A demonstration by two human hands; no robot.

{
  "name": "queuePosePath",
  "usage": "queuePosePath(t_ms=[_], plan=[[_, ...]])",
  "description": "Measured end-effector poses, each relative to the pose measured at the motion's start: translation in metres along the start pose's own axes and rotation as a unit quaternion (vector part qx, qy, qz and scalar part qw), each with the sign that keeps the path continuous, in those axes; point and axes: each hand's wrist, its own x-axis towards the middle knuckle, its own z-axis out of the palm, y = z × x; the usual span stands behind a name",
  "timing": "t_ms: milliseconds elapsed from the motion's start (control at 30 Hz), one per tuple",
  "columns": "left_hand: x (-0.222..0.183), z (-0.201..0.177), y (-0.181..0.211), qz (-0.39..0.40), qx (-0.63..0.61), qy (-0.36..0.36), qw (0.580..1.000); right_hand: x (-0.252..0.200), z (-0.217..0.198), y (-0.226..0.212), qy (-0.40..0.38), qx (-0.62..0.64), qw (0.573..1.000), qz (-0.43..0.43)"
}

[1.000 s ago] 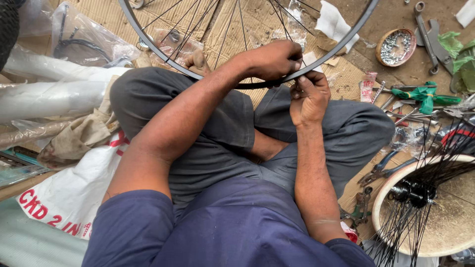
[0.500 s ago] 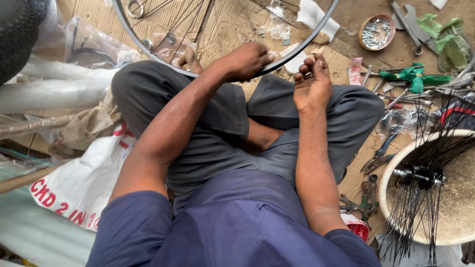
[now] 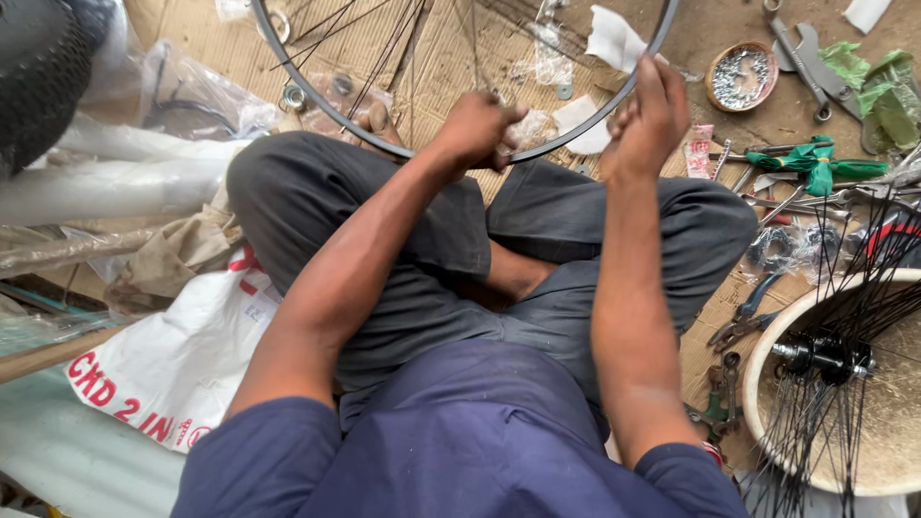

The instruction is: The person threads spokes through the hub and rim of a bicycle wheel, securing them with nipples by hand while sitting cross-legged on a floor covered in parts and tools.

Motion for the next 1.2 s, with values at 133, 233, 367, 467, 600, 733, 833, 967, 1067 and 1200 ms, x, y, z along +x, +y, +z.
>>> queuePosePath(t_ms=[133, 233, 367, 467, 600, 733, 833, 967, 1067, 1200], plan=[[0.034, 0.012, -0.007, 0.038, -0.17, 0.01, 0.985, 0.086, 0.049, 0.028, -0.243, -0.287, 0.911, -0.166], [0.049, 0.014, -0.016, 0.079, -0.095, 0.064, 0.99, 0.128, 0.099, 0.051, -0.263, -0.543, 0.723, -0.336], [0.06, 0.023, -0.028, 0.089, -0.038, 0.096, 0.991, 0.143, 0.15, 0.066, -0.318, -0.704, 0.563, -0.294], [0.065, 0.037, -0.04, 0.109, 0.069, 0.101, 0.986, 0.143, 0.171, 0.071, -0.355, -0.747, 0.511, -0.235], [0.064, 0.046, -0.047, 0.13, 0.153, 0.055, 0.978, 0.145, 0.164, 0.072, -0.386, -0.74, 0.488, -0.254], [0.058, 0.037, -0.027, 0.159, 0.14, 0.076, 0.974, 0.142, 0.156, 0.097, -0.374, -0.74, 0.446, -0.339], [0.048, 0.022, -0.01, 0.155, 0.148, 0.059, 0.975, 0.149, 0.153, 0.098, -0.384, -0.738, 0.451, -0.326], [0.034, 0.01, 0.012, 0.152, 0.152, 0.006, 0.977, 0.142, 0.16, 0.092, -0.429, -0.727, 0.438, -0.307], [0.028, 0.008, 0.016, 0.155, 0.144, -0.011, 0.977, 0.131, 0.162, 0.079, -0.493, -0.675, 0.501, -0.223], [0.034, 0.014, 0.014, 0.164, 0.173, -0.006, 0.971, 0.098, 0.172, 0.068, -0.552, -0.591, 0.585, -0.051]])
